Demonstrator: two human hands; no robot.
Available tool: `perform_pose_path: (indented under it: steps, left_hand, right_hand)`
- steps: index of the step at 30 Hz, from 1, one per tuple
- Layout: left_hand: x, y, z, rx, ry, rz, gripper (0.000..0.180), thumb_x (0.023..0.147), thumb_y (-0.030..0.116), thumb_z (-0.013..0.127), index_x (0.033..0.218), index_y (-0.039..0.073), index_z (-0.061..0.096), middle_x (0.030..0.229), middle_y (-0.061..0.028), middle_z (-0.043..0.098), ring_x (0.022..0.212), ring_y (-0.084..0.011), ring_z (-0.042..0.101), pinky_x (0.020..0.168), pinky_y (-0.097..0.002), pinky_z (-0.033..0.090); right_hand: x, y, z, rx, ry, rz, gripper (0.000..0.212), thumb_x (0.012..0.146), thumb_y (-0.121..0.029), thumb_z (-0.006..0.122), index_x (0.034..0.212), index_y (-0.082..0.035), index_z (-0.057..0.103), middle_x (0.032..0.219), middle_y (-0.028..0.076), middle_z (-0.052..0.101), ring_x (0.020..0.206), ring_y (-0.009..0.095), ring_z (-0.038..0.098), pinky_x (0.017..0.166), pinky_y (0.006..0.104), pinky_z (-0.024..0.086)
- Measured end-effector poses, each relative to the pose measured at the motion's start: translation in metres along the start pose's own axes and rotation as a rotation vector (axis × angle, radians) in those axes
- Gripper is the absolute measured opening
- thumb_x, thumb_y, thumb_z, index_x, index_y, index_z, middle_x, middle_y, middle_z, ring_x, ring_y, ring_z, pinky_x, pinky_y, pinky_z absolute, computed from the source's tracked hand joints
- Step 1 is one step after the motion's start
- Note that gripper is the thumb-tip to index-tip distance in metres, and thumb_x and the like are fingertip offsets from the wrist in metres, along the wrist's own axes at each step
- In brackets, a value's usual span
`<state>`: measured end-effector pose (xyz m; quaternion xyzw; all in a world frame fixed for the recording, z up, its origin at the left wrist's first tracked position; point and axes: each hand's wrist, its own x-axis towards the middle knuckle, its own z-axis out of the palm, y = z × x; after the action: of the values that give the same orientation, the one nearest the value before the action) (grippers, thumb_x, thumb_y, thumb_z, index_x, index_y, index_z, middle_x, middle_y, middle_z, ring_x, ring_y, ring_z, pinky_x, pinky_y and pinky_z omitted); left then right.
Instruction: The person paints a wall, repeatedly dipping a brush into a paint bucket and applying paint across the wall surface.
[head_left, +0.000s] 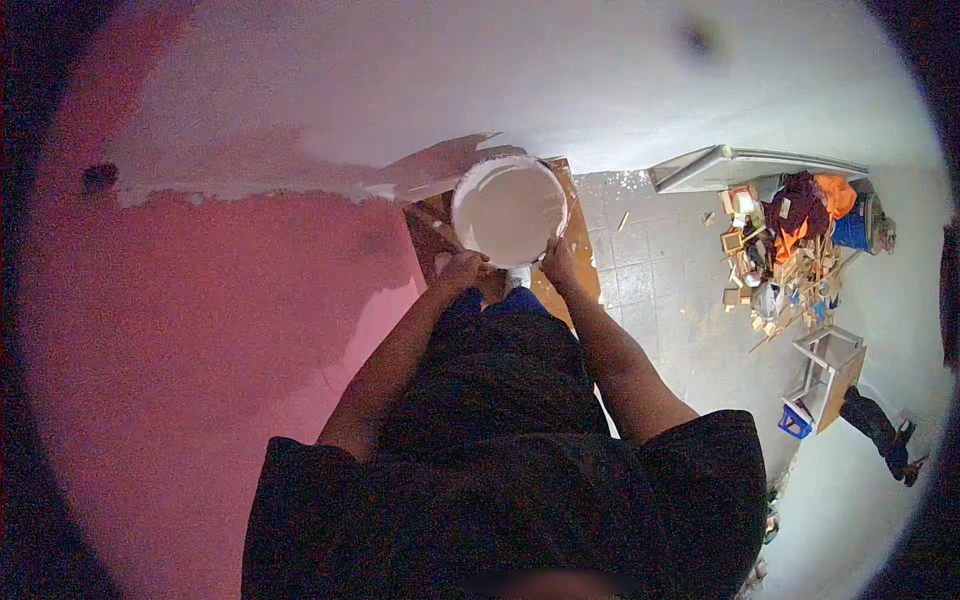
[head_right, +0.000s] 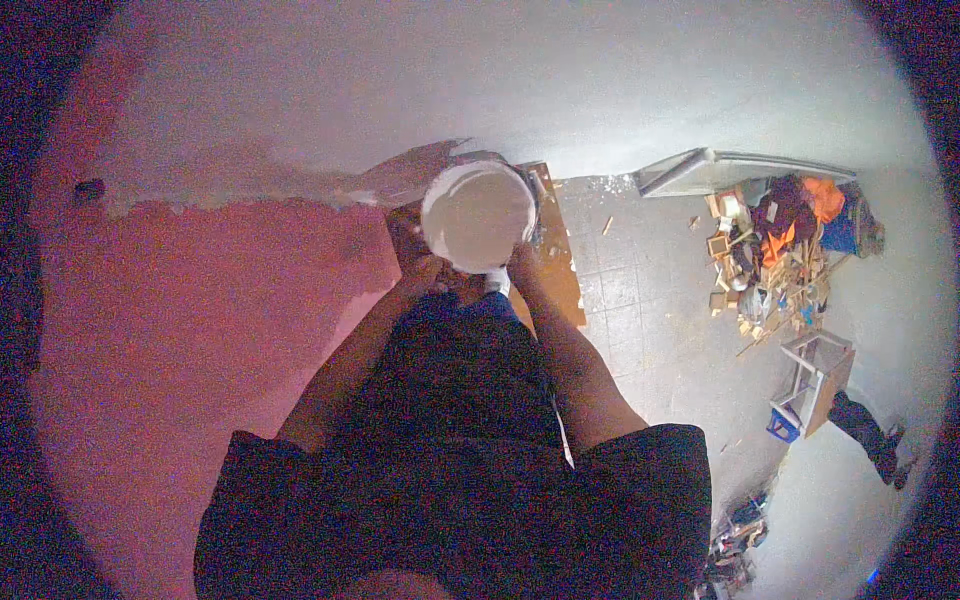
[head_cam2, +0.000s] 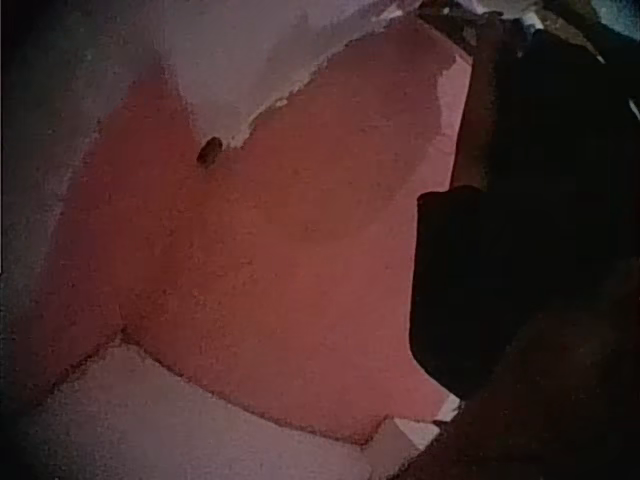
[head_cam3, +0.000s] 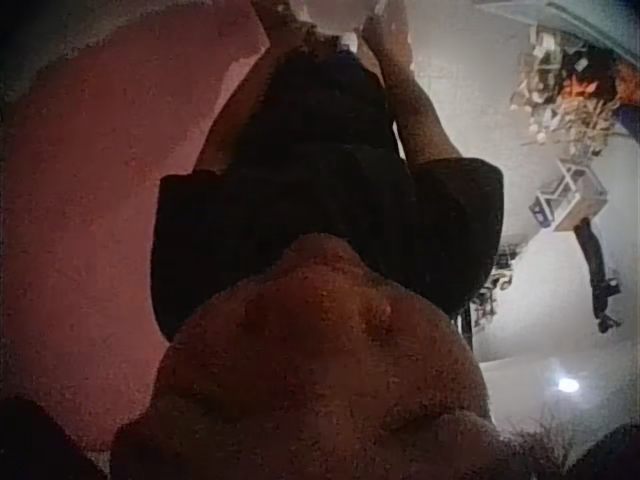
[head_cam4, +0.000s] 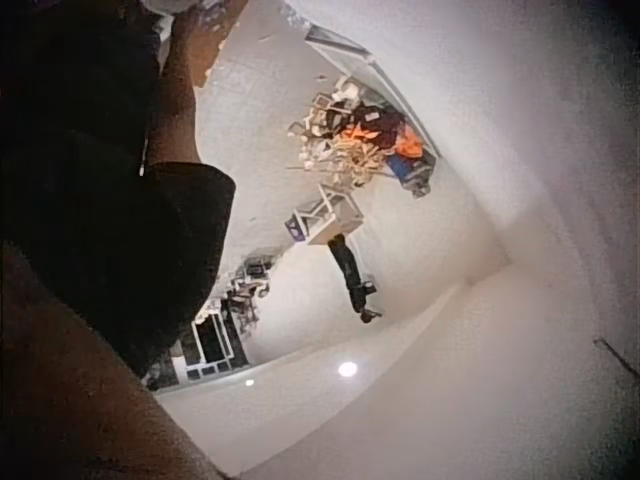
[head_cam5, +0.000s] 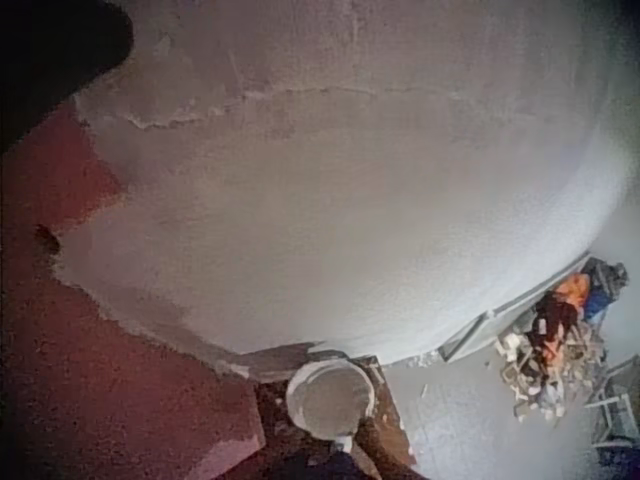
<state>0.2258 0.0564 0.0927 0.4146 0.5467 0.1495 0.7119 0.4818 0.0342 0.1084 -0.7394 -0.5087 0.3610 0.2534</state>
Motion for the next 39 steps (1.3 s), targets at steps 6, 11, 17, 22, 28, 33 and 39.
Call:
perform_pose_path:
  steps: [6,11,17,22,28,33,39]
  left_hand:
    - [0.011,-0.012,0.001,0.68,0.108,0.326,0.032,0.091,0.017,0.041,0.107,-0.004,0.06,0.098,-0.0226,0.063,0.089,-0.0292,0.063,0.077,-0.0386,0.051]
    - [0.029,-0.046,-0.024,1.088,0.116,0.417,0.03,0.092,0.019,0.039,0.101,-0.002,0.06,0.096,-0.0234,0.062,0.09,-0.0345,0.061,0.079,-0.0425,0.048]
    - [0.026,-0.061,-0.029,0.709,0.132,0.476,0.032,0.094,0.024,0.041,0.107,-0.001,0.056,0.096,-0.0185,0.063,0.091,-0.0304,0.061,0.082,-0.0396,0.049]
    - [0.022,-0.035,-0.01,0.693,0.011,0.333,0.032,0.095,0.024,0.04,0.109,-0.001,0.056,0.103,-0.0167,0.061,0.095,-0.0263,0.06,0.083,-0.0373,0.048]
    - [0.029,-0.058,-0.038,0.823,0.123,0.402,0.031,0.095,0.022,0.039,0.105,-0.001,0.058,0.098,-0.0155,0.061,0.091,-0.0252,0.06,0.083,-0.0374,0.047]
    - [-0.031,0.066,0.021,0.127,-0.011,0.002,0.03,0.096,0.019,0.039,0.104,-0.001,0.059,0.092,-0.0129,0.061,0.08,-0.021,0.061,0.073,-0.0318,0.051]
    - [-0.024,0.046,0.012,0.173,0.009,0.121,0.027,0.094,0.016,0.042,0.104,-0.003,0.058,0.092,-0.0097,0.061,0.081,-0.0179,0.06,0.071,-0.0301,0.051]
  right_hand:
    - [0.024,0.022,-0.005,0.189,0.025,-0.076,0.039,0.095,-0.031,0.04,0.109,0.005,0.049,0.097,0.032,0.059,0.092,0.048,0.058,0.077,0.0513,0.046]
    - [0.044,0.008,-0.016,-0.088,-0.006,-0.103,0.033,0.092,-0.023,0.045,0.111,0.004,0.047,0.093,0.032,0.06,0.091,0.049,0.057,0.075,0.0523,0.046]
    - [0.036,0.001,-0.038,-0.264,-0.049,-0.417,0.021,0.086,-0.015,0.052,0.102,-0.003,0.049,0.078,0.028,0.059,0.077,0.045,0.059,0.064,0.055,0.047]
    - [0.017,0.013,-0.053,-0.417,0.165,-0.444,0.019,0.087,-0.015,0.052,0.104,-0.007,0.05,0.071,0.021,0.058,0.069,0.039,0.062,0.058,0.0505,0.05]
    - [0.005,0.005,-0.058,-0.645,0.044,-0.543,0.021,0.092,-0.023,0.049,0.106,-0.007,0.049,0.065,0.014,0.058,0.058,0.034,0.062,0.048,0.0429,0.049]
    - [-0.026,0.02,-0.075,-0.529,-0.294,0.029,0.025,0.085,-0.007,0.047,0.109,-0.007,0.05,0.101,0.021,0.061,0.078,0.037,0.064,0.062,0.0509,0.05]
    - [-0.019,0.02,-0.057,-0.508,0.013,-0.298,0.019,0.093,-0.025,0.049,0.101,-0.008,0.049,0.068,0.016,0.059,0.055,0.035,0.061,0.047,0.0455,0.049]
